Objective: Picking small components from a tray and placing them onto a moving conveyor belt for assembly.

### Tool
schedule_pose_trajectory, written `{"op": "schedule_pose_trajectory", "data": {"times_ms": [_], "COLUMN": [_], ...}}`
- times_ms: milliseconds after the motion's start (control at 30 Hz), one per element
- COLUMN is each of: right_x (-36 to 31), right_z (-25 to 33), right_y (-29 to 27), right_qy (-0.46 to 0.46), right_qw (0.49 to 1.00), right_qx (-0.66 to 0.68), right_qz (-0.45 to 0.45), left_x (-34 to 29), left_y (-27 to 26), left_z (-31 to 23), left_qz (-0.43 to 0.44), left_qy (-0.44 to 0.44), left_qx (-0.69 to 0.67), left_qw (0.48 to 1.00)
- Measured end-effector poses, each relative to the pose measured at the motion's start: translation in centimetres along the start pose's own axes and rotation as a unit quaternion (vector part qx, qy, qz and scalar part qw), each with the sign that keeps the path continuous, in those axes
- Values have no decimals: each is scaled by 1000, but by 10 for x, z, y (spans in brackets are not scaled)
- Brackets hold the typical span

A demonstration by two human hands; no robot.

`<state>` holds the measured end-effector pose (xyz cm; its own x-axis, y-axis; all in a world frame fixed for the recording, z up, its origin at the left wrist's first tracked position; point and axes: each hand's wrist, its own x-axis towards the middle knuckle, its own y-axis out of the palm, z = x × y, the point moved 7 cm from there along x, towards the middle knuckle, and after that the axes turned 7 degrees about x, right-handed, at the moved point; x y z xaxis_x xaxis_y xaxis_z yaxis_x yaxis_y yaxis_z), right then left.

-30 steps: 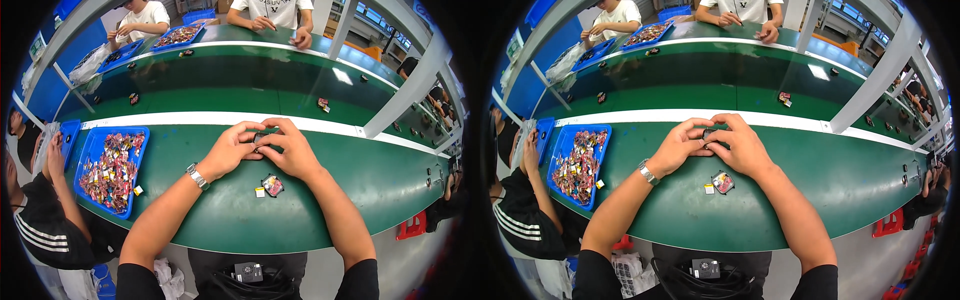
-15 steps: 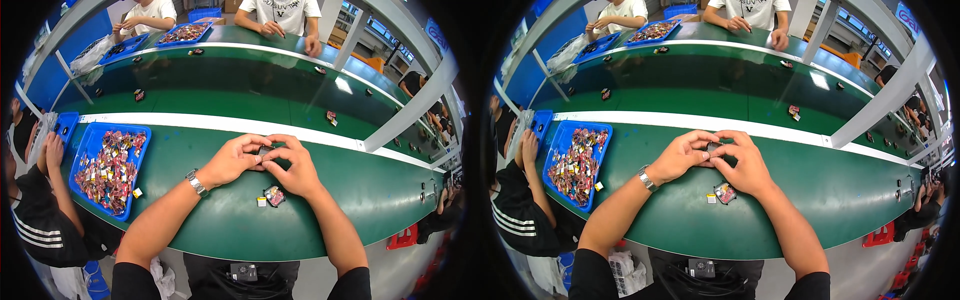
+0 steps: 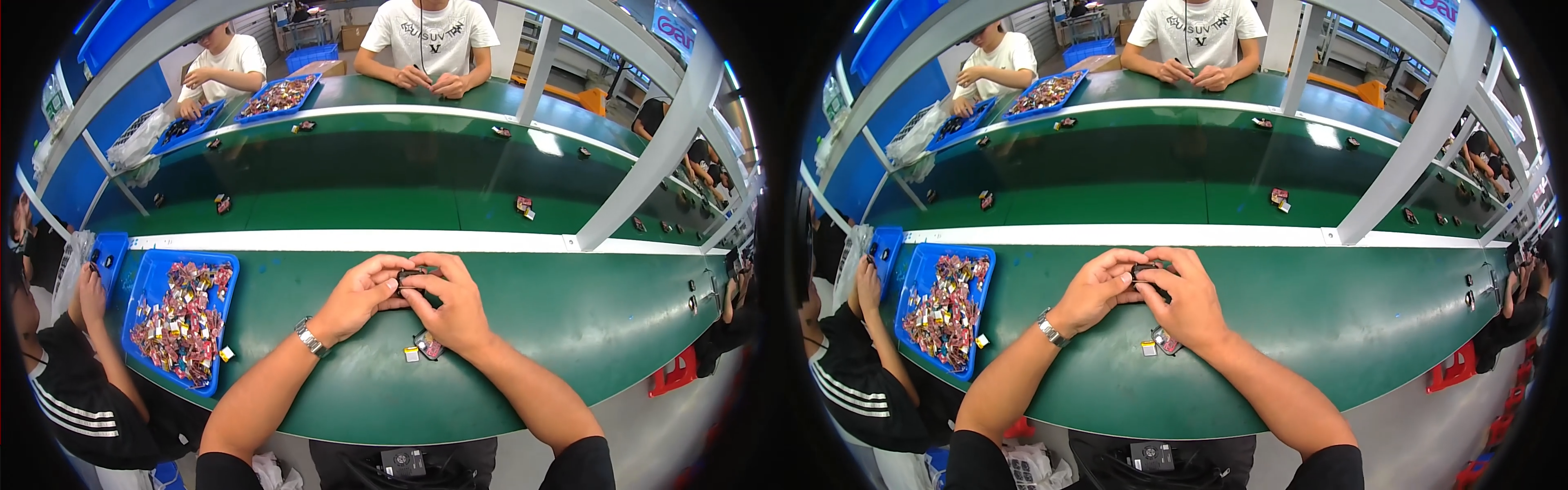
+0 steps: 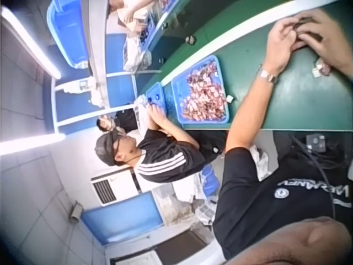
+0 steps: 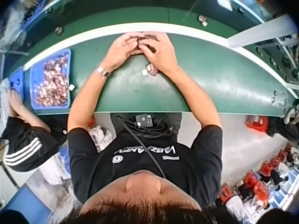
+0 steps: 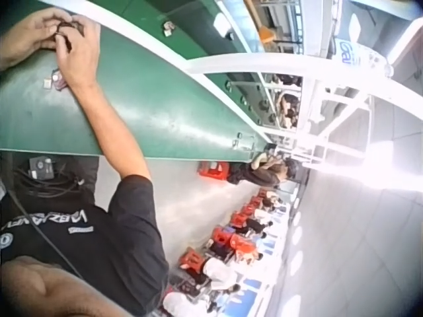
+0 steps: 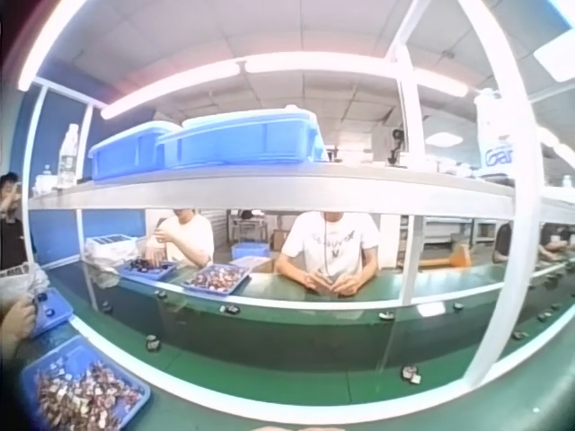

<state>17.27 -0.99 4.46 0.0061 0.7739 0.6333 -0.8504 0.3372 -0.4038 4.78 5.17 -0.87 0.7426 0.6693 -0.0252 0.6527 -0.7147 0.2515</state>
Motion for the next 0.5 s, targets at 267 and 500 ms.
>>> {"op": "schedule_pose_trajectory", "data": {"times_ms": [267, 500], "right_x": [-1, 0], "right_z": [2, 0], "right_y": [3, 6], "right_qy": [14, 60], "right_qw": [1000, 997], "right_qx": [6, 48], "right_qz": [26, 26], "left_x": [-1, -1], "left_y": [-5, -1], "left_z": [4, 3], "left_qz": [-4, -22], "left_qy": [8, 31], "left_qx": [-27, -25], "left_qw": [1000, 999]}}
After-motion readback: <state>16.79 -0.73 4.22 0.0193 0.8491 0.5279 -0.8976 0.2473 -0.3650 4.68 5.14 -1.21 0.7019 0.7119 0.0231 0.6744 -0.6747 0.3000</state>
